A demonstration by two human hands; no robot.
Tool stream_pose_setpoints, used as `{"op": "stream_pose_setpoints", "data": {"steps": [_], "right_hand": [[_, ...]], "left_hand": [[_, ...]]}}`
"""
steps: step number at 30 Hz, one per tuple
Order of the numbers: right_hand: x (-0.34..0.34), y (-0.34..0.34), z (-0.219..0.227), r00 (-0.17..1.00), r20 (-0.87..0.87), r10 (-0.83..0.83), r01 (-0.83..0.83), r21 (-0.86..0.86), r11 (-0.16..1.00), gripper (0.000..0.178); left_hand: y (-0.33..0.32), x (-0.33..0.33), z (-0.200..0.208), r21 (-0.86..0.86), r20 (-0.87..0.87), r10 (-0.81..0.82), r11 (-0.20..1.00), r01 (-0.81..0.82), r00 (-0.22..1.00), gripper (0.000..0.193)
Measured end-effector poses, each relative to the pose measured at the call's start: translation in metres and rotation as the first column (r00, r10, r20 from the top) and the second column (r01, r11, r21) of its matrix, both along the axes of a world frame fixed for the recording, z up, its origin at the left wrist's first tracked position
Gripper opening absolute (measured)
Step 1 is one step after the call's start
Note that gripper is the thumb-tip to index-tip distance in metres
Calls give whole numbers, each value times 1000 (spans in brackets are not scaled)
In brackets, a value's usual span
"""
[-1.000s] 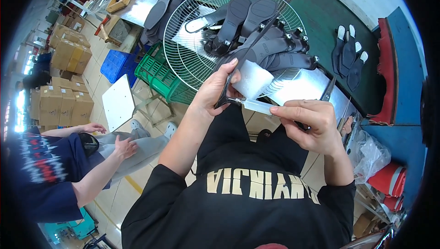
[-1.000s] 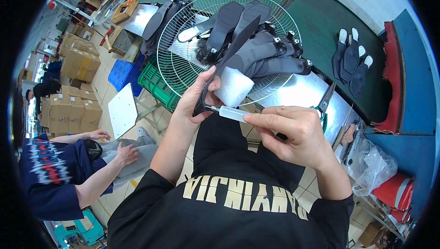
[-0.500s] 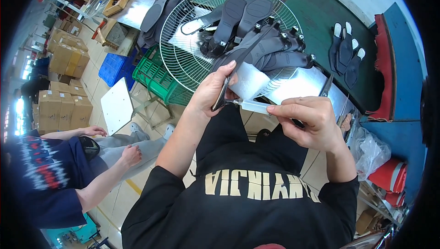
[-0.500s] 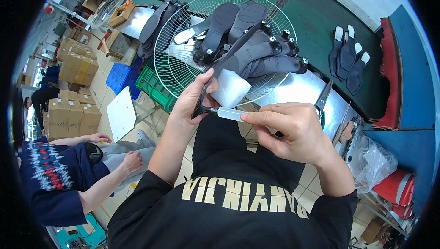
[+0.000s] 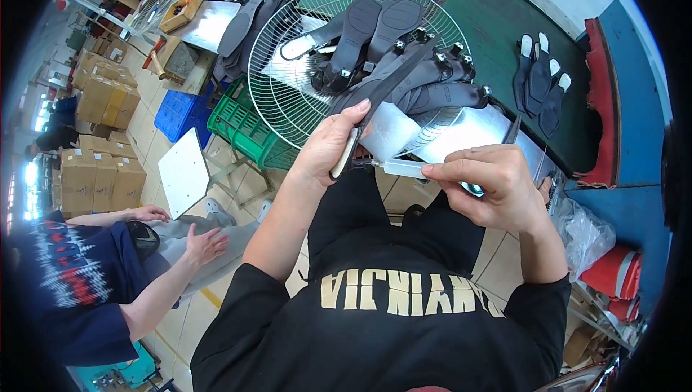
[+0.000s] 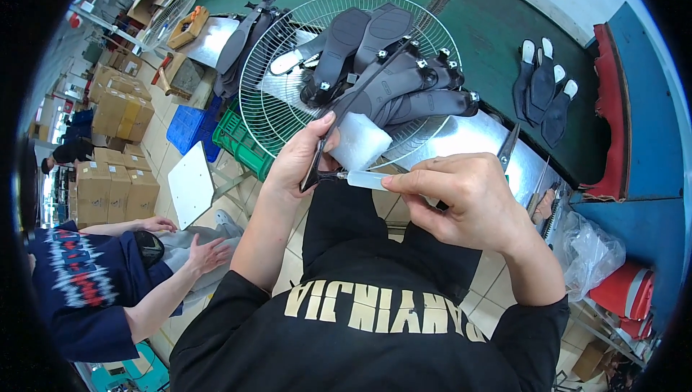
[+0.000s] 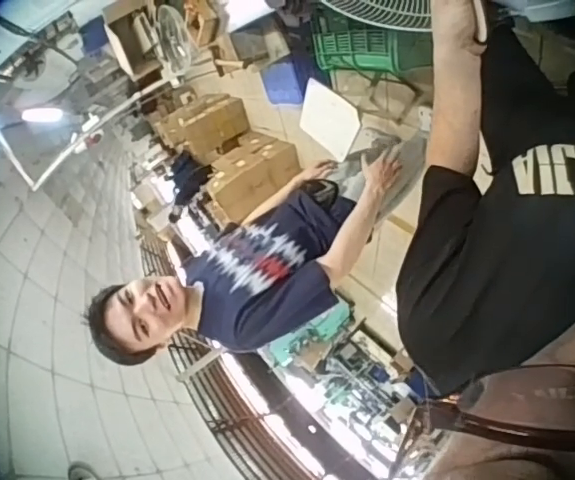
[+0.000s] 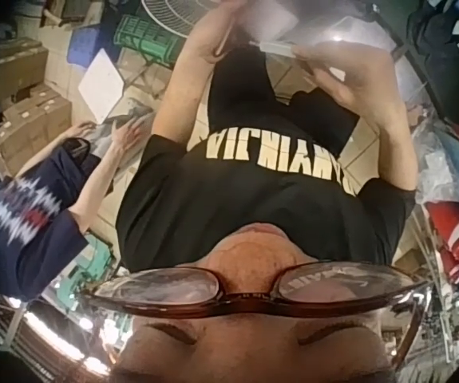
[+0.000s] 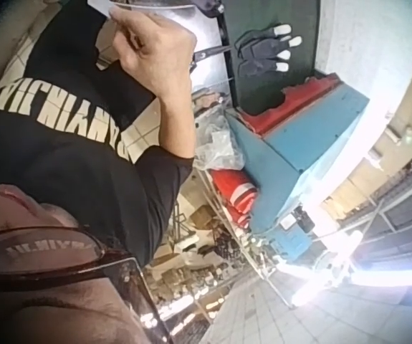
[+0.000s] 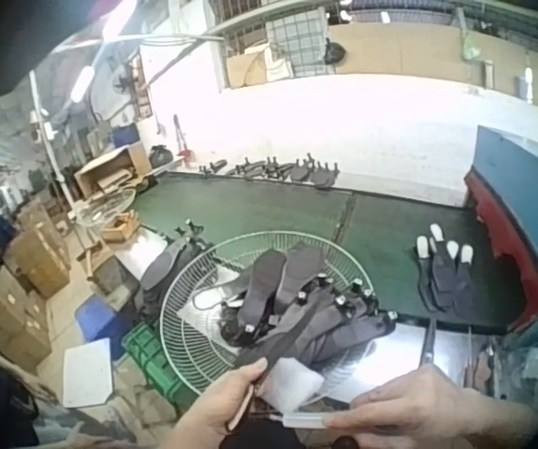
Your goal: The recorder is assembling components of a shoe, applying adhesive to parts and pressing them together at a factory workstation.
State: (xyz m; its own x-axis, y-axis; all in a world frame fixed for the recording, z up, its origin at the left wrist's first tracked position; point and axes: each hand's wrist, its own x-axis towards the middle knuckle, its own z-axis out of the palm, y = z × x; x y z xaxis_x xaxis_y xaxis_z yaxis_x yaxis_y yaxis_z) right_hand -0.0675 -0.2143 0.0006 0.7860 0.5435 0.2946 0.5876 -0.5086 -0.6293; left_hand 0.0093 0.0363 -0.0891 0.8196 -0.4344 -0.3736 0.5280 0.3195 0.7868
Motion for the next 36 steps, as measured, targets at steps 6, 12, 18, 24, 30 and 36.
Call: {"op": "stream_pose_setpoints", "data": {"steps": [6,12,18,24,30,36], "right_hand": [[0,-4,0,1000,-17,-9,9,-9,1000,34],[0,-6,-4,1000,-3,-26,26,24,999,32],[-6,-10,-6,997,39,-63,61,33,998,31],[-19,-33,-10,978,-17,-210,210,186,960,30],[-18,-24,-17,959,-19,-282,281,176,944,28],[-20,-13,-34,938,-58,-343,347,228,910,26]], "left_hand": [[-3,1,4,38,28,22,999,-23,999,36],[0,2,15,76,49,-84,994,81,995,36],[9,3,2,25,70,-19,1000,17,997,36],[11,4,14,-52,53,60,997,-57,997,39],[0,1,6,-72,70,200,978,-195,977,28],[-31,-21,36,34,185,240,968,-250,953,36]]}}
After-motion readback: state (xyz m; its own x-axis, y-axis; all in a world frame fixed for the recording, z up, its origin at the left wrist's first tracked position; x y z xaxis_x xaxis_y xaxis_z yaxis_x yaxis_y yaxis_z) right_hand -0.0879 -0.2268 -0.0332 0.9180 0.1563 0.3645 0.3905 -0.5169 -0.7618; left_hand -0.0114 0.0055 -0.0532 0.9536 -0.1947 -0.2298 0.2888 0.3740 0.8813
